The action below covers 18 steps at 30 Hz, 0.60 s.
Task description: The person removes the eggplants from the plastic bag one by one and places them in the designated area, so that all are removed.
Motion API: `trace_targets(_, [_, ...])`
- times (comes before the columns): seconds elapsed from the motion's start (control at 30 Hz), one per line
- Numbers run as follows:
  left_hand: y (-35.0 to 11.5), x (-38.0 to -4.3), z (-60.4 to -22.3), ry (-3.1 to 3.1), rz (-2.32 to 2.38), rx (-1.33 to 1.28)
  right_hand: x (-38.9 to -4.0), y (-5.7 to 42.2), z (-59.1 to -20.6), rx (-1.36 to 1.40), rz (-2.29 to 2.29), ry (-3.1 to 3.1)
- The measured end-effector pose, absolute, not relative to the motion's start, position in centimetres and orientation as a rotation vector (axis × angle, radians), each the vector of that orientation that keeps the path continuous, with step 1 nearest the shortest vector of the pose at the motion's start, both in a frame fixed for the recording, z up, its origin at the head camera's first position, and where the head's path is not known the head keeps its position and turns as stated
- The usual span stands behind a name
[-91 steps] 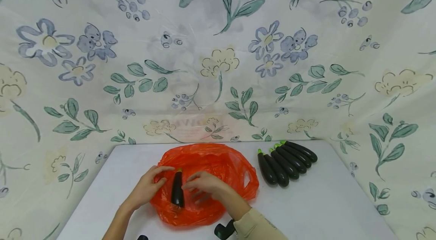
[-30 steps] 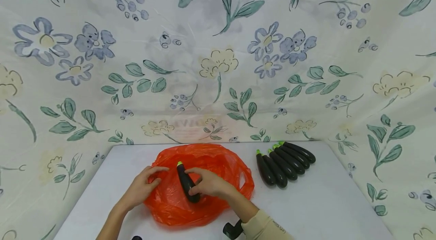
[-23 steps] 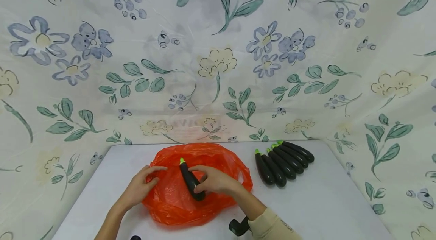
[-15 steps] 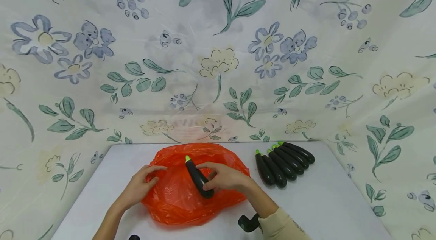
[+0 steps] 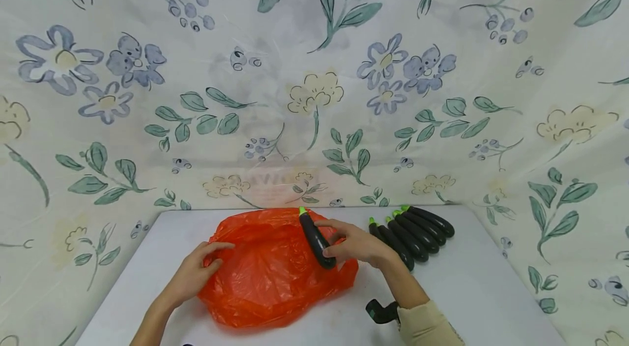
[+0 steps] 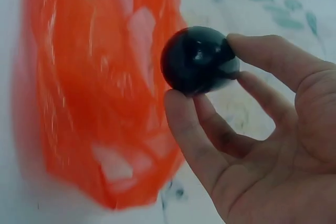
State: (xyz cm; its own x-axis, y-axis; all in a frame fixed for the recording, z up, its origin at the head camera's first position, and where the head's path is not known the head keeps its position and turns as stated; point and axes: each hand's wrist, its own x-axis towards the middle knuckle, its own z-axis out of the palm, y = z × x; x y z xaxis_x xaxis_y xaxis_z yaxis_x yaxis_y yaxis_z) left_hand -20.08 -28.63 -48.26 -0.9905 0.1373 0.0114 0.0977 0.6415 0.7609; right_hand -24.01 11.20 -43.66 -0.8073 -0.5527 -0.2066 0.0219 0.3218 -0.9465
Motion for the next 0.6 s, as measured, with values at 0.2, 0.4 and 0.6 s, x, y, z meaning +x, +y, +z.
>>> trace_targets(0.2, [-28.6,-19.9,-48.4,2.792,1.297,0.175,-24.4,13.4,-45.4,-0.280,-1.439,2.392])
trace_targets(0.4, [-28.5,-20.1,-48.5,2.789,1.300,0.209,-24.4,14.4,-47.3,-0.187,-1.193,2.712])
trace_targets(0.6, [-28.3,-20.1,-48.4,2.789,1.299,0.208,-24.0,14.6,-47.8,-0.066,-0.913,2.948])
